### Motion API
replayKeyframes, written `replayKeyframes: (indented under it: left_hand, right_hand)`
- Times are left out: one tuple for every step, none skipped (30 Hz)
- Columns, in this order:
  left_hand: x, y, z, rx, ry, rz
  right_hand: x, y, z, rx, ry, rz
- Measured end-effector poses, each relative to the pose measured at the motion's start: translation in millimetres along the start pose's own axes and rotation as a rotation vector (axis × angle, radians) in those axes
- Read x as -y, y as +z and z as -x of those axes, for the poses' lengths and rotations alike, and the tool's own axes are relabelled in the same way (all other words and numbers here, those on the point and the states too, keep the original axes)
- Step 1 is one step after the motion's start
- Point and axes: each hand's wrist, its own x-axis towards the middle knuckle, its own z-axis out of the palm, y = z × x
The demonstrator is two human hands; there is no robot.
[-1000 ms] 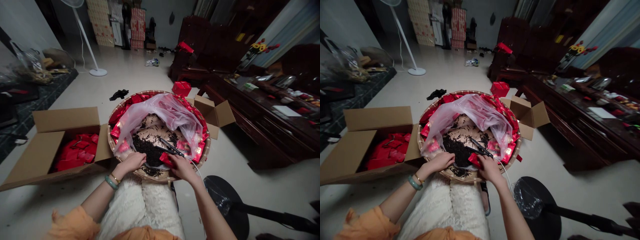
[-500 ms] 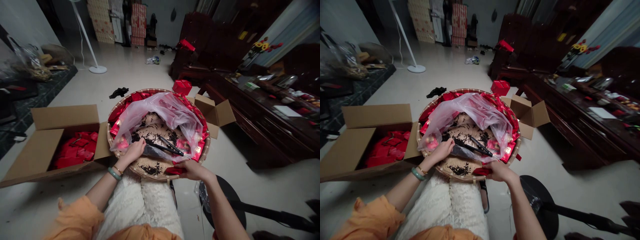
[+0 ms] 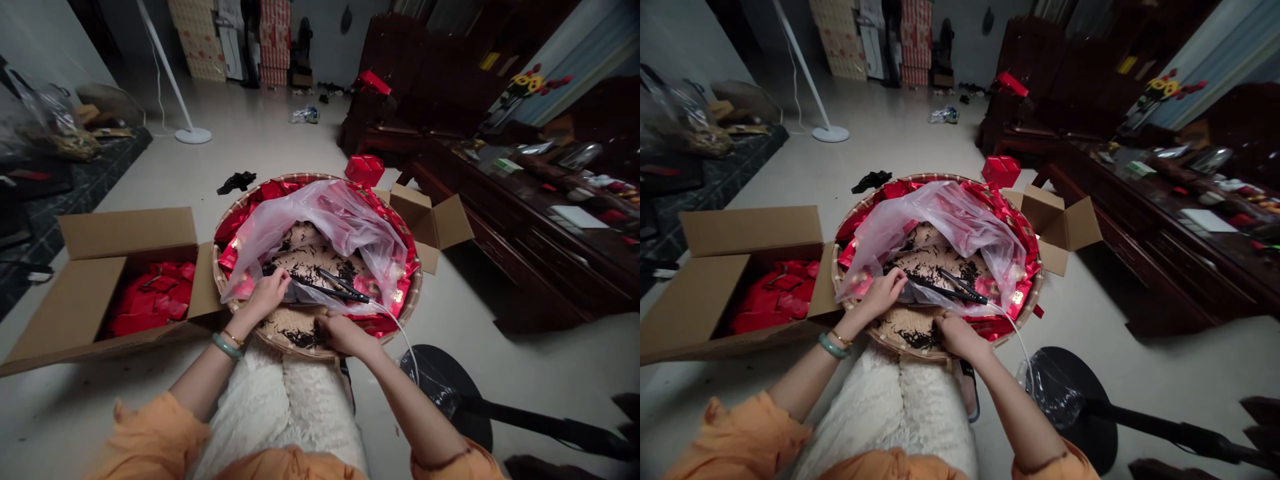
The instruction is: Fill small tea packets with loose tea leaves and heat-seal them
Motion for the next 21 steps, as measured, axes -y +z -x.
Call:
replayKeyframes:
  left_hand:
    - [1,-1.3,0,0.007,0.008,-0.002]
    - [1,-2.4,1,0.013,0.014,-0.005]
    - [2,-3.2,2,0.019,0.019,-0.008]
    - [3,-3.7,3,0.026,0.022,-0.008]
    - [4,-3.9,4,0.035,0.024,-0.005]
    - [5,-3.7,5,0.042,0.023,0.002]
    - [6,-3.2,6,0.048,0.02,0.012]
    - [7,-2.5,7,0.051,0.015,0.022]
    - [8,-1.7,7,0.049,0.013,0.03]
    - [9,-0.8,7,0.043,0.013,0.035]
    - [10,0.0,7,0.032,0.016,0.04]
    - [11,0.8,7,0.021,0.02,0.044]
    - [12,1.5,6,0.01,0.025,0.048]
    - [14,2.1,6,0.001,0.029,0.051]
    - [15,2.8,6,-0.006,0.033,0.054]
    - [16,3.4,6,-0.011,0.035,0.057]
    - [17,4.1,6,-0.013,0.037,0.062]
    - [18,4.8,6,-0.012,0.035,0.069]
    - [19,5.6,6,-0.01,0.031,0.078]
    - [20,6.4,6,-0.008,0.026,0.088]
    - [21,7.2,7,-0.006,0.022,0.097]
  right_hand:
    - [3,0,-7,0.026,-0.02,0.006]
    - [5,0,-13,0.048,-0.046,0.004]
    - [7,0,-18,0.061,-0.076,-0.007]
    - [9,0,-21,0.065,-0.107,-0.026]
    - [12,0,-24,0.069,-0.142,-0.05]
    - [15,0,-25,0.074,-0.177,-0.076]
    - [19,0,-27,0.075,-0.207,-0.102]
    - [23,-1,-28,0.068,-0.23,-0.122]
    - [26,-1,-30,0.048,-0.249,-0.136]
    - [30,-2,-33,0.018,-0.268,-0.143]
    - [33,-3,-36,-0.016,-0.292,-0.146]
    - [36,-4,-41,-0.051,-0.329,-0.144]
    - [40,-5,-46,-0.076,-0.38,-0.139]
    - [44,-5,-53,-0.086,-0.443,-0.133]
    - [48,-4,-61,-0.082,-0.51,-0.122]
    - [52,-3,-69,-0.067,-0.573,-0.104]
    - [56,-1,-77,-0.045,-0.623,-0.079]
    - [59,2,-84,-0.017,-0.658,-0.052]
    - [62,5,-91,0.012,-0.679,-0.025]
    - [64,7,-97,0.035,-0.694,-0.004]
    - [64,10,-101,0.048,-0.706,0.009]
